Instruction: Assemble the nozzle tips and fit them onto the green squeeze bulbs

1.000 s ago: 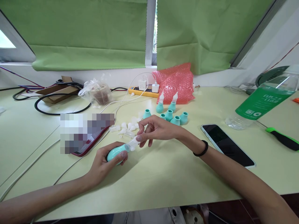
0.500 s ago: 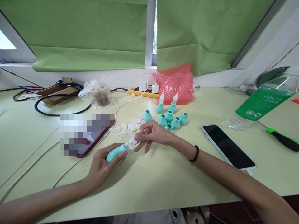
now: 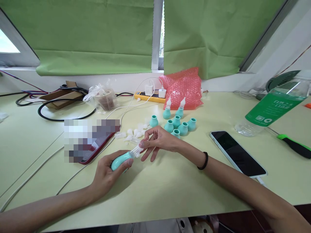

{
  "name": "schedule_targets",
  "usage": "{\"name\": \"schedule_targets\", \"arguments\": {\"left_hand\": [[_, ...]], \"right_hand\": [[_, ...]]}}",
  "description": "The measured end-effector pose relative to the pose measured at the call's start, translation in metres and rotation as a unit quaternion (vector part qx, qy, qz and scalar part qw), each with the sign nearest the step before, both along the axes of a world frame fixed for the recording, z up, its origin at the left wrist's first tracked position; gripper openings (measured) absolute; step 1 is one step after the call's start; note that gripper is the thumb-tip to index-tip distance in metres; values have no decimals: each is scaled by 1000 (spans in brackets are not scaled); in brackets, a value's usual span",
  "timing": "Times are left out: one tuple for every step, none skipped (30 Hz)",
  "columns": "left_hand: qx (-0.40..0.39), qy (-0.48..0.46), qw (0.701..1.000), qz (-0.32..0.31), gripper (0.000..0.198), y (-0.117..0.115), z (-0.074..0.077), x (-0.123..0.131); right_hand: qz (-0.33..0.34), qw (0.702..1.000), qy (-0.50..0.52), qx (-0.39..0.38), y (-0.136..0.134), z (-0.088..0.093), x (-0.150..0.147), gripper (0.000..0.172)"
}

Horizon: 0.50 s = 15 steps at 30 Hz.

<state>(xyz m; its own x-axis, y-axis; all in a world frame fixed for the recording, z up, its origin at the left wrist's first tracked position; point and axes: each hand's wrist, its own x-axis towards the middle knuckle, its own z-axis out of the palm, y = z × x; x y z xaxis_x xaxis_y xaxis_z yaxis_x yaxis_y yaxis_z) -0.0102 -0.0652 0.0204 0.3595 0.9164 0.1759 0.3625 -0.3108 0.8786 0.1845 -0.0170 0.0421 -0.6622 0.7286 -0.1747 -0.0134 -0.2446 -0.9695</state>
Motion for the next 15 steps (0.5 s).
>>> {"name": "schedule_targets", "arguments": {"left_hand": [[-3, -5, 1000, 1, 23, 0, 0, 0], [-4, -11, 1000, 1, 22, 0, -1, 0], [-4, -18, 1000, 3, 22, 1, -2, 0], [-1, -24, 1000, 7, 22, 1, -2, 0], [2, -30, 999, 11, 21, 2, -3, 1], [7, -35, 999, 16, 21, 2, -3, 1], [12, -39, 999, 20, 20, 3, -3, 1], [17, -41, 999, 25, 19, 3, -3, 1], [22, -43, 998, 29, 18, 4, -3, 1], [26, -43, 998, 32, 18, 4, -3, 1], [28, -41, 998, 36, 17, 4, -3, 1], [29, -38, 998, 39, 17, 3, -3, 1], [31, -35, 998, 43, 17, 3, -3, 1], [35, -32, 998, 49, 16, 2, -3, 1], [42, -29, 997, 53, 16, 2, -3, 1]], "right_hand": [[-5, 1000, 0, 6, -1, 1, -1, 25], [-13, 1000, 1, 13, -1, 3, -1, 25], [-25, 999, 4, 21, -2, 4, -2, 25], [-39, 999, 7, 31, -2, 5, -3, 25], [-55, 998, 7, 43, -2, 6, -4, 24], [-70, 996, 1, 57, -3, 7, -5, 23], [-82, 994, -9, 71, -3, 8, -6, 23], [-93, 992, -23, 84, -4, 9, -7, 23], [-104, 989, -37, 96, -5, 10, -8, 24], [-114, 987, -50, 106, -6, 11, -9, 24], [-123, 984, -60, 115, -7, 12, -10, 25], [-129, 982, -67, 121, -8, 14, -11, 26], [-130, 981, -70, 124, -8, 15, -11, 26], [-125, 982, -71, 124, -9, 15, -11, 27], [-115, 983, -70, 123, -9, 16, -10, 27]]}}
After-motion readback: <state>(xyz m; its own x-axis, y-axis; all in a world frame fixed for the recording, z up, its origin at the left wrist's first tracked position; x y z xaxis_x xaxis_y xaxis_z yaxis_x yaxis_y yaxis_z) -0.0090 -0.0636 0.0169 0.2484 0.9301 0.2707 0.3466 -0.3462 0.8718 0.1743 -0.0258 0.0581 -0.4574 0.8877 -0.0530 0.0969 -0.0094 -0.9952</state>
